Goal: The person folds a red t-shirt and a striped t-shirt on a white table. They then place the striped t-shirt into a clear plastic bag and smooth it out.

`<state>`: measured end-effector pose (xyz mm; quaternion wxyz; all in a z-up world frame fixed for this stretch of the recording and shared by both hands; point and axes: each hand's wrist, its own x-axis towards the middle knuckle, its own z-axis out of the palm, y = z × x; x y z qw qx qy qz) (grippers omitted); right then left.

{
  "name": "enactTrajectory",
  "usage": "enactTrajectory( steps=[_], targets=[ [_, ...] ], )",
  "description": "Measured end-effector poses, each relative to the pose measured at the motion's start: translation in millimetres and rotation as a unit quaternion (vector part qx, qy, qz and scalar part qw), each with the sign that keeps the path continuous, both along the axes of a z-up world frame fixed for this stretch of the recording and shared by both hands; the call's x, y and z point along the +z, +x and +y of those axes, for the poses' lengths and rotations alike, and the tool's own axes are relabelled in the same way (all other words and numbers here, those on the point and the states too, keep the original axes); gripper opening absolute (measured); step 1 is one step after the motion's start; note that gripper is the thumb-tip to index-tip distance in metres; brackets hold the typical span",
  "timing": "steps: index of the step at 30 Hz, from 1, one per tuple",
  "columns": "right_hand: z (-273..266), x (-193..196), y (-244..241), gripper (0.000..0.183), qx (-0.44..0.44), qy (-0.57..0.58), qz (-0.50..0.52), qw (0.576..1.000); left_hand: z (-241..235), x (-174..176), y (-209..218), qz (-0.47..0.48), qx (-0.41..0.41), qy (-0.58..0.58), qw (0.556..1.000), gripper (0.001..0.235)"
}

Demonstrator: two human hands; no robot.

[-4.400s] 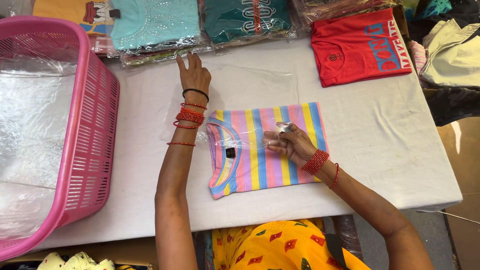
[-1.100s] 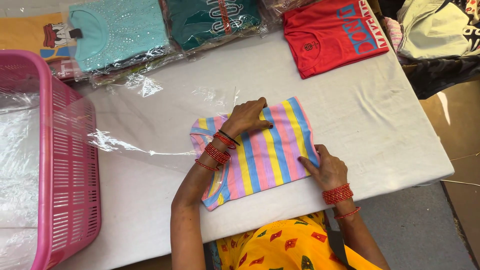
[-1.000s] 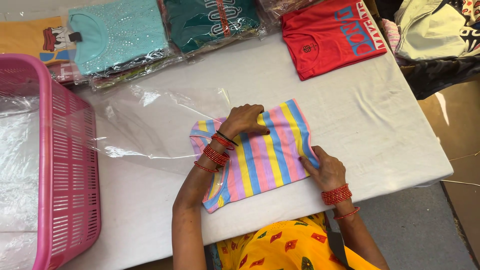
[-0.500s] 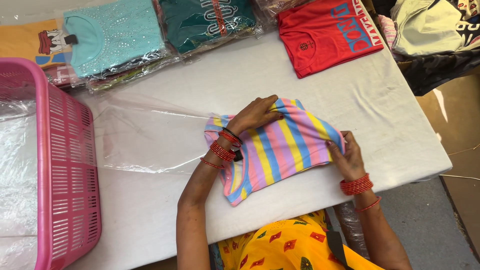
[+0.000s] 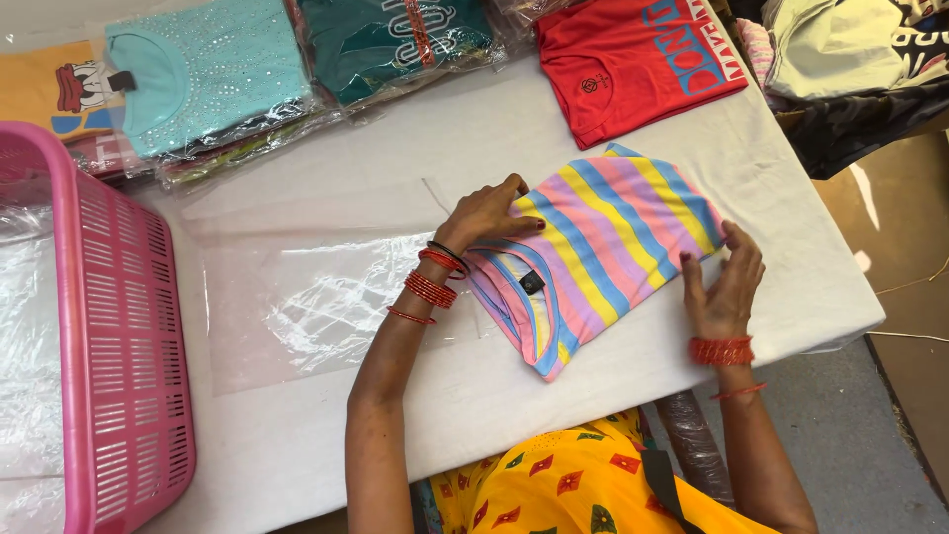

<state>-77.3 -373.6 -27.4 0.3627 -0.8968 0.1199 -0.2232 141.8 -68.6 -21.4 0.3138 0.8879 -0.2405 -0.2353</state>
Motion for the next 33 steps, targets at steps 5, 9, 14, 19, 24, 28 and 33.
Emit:
enactTrajectory(
  steps=[5, 9, 14, 19, 24, 28, 33],
  targets=[
    [76, 16, -79, 0.07, 0.001, -0.192, 0.087, 0.978, 36, -2, 3, -0.026, -0.051, 0.1, 0.993, 0.073],
    [105, 5, -95, 0.069, 0.049, -0.257, 0.12, 0.958, 39, 6, 1, 0.021, -0.086, 0.183, 0.979, 0.063],
    [134, 5, -80, 0.07, 0.151, -0.25, 0.119, 0.949, 41, 5, -6, 0.141, -0.116, 0.01, 0.983, 0.047],
    [139, 26, -72, 0.058, 0.144, -0.239, 0.094, 0.956, 43, 8, -24, 0.217, -0.124, -0.171, 0.953, 0.048],
    [133, 36, -70, 0.036, 0.102, -0.13, 0.077, 0.983, 52, 13, -28, 0.205, -0.085, -0.189, 0.957, 0.065],
    [142, 57, -32, 0.056, 0.191, -0.088, -0.012, 0.978, 51, 21, -35, 0.116, -0.054, -0.162, 0.978, 0.066],
    [141, 92, 56, 0.09, 0.363, -0.11, 0.0, 0.925, 41, 44, -57, 0.069, -0.066, -0.079, 0.992, 0.064]
  ],
)
